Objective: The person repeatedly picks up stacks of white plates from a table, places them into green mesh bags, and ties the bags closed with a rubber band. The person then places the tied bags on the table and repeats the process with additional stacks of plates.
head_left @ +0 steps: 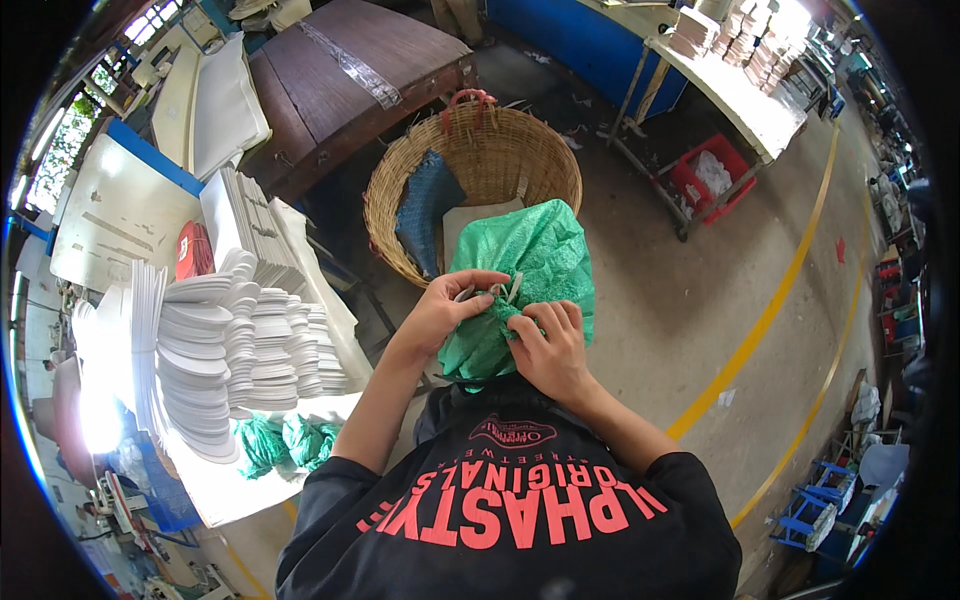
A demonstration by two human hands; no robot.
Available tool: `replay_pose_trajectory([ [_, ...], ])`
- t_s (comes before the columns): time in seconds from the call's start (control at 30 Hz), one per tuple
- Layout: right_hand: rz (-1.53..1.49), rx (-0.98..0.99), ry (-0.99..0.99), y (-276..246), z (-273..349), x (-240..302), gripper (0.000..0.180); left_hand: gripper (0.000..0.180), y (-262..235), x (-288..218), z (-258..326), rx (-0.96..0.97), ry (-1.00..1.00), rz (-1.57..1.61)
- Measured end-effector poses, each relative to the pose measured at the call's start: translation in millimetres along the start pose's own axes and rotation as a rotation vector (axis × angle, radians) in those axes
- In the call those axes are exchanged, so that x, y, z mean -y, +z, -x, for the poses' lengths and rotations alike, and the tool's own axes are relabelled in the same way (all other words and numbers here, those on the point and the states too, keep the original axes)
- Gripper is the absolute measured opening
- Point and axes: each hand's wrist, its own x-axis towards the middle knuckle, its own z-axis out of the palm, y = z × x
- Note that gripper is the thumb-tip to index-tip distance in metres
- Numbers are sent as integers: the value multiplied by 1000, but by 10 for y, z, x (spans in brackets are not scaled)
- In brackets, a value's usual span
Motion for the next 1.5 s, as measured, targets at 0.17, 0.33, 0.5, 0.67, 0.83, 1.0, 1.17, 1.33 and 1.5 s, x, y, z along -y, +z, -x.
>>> replay_pose_trajectory([
  [0.17, -30, -8, -7, 60, 5, -28, 33, 40, -72, 12, 60, -14, 4, 137],
  [0.33, -63, 18, -3, 78, -1, -34, 33, 28, -88, 2, 85, -67, 6, -75],
  [0.5, -36, -3, 27, 104, -55, -13, 27, 17, 17, -20, 42, -227, 241, -362],
  [0.67, 159, 1, 51, 78, -178, 45, 18, 13, 120, -34, -55, -491, 452, -621],
  [0.83, 126, 2, 55, 6, -274, 138, 28, 14, 114, 17, -275, -703, 501, -805],
  [1.0, 43, -5, 82, -13, -289, 170, 34, 17, 70, 161, -488, -741, 356, -779],
  [1.17, -43, 30, 93, -41, -143, 182, 35, 23, -23, 285, -596, -750, 126, -749],
  [1.33, -167, 82, 92, -118, 41, 175, 36, 24, -30, 421, -646, -725, -3, -725],
  [1.5, -325, 126, 188, -141, 97, 119, 30, 32, -163, 360, -562, -546, 83, -610],
])
